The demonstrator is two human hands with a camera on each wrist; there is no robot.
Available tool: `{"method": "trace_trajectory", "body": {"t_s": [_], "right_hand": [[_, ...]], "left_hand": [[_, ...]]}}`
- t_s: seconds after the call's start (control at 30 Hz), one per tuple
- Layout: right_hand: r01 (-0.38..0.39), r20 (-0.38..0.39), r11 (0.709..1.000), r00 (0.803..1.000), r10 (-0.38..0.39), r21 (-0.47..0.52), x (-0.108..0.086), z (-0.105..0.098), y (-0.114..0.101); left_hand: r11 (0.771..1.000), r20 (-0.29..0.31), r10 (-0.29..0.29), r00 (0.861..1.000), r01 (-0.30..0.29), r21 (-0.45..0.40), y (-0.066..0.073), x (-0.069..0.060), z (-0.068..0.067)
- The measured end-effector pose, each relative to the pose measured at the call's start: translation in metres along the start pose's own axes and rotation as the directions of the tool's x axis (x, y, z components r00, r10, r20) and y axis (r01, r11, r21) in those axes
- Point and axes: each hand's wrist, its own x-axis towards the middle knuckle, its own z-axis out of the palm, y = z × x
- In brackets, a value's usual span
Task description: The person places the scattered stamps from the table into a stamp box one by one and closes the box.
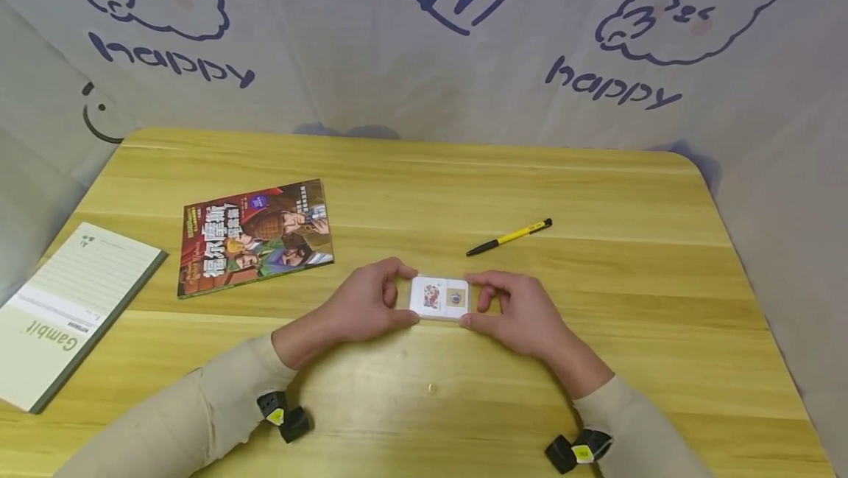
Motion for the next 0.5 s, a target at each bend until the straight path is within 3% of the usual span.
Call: {"method": "trace_trajectory", "body": {"t_s": [0.5], "right_hand": [[0.032,0.0,0.999,0.999,-0.032,0.028,-0.0033,0.0003,0.0093]], "left_hand": [[1.0,0.014,-0.005,1.0,0.005,0.015,-0.0007,0.0014,0.0033]]}}
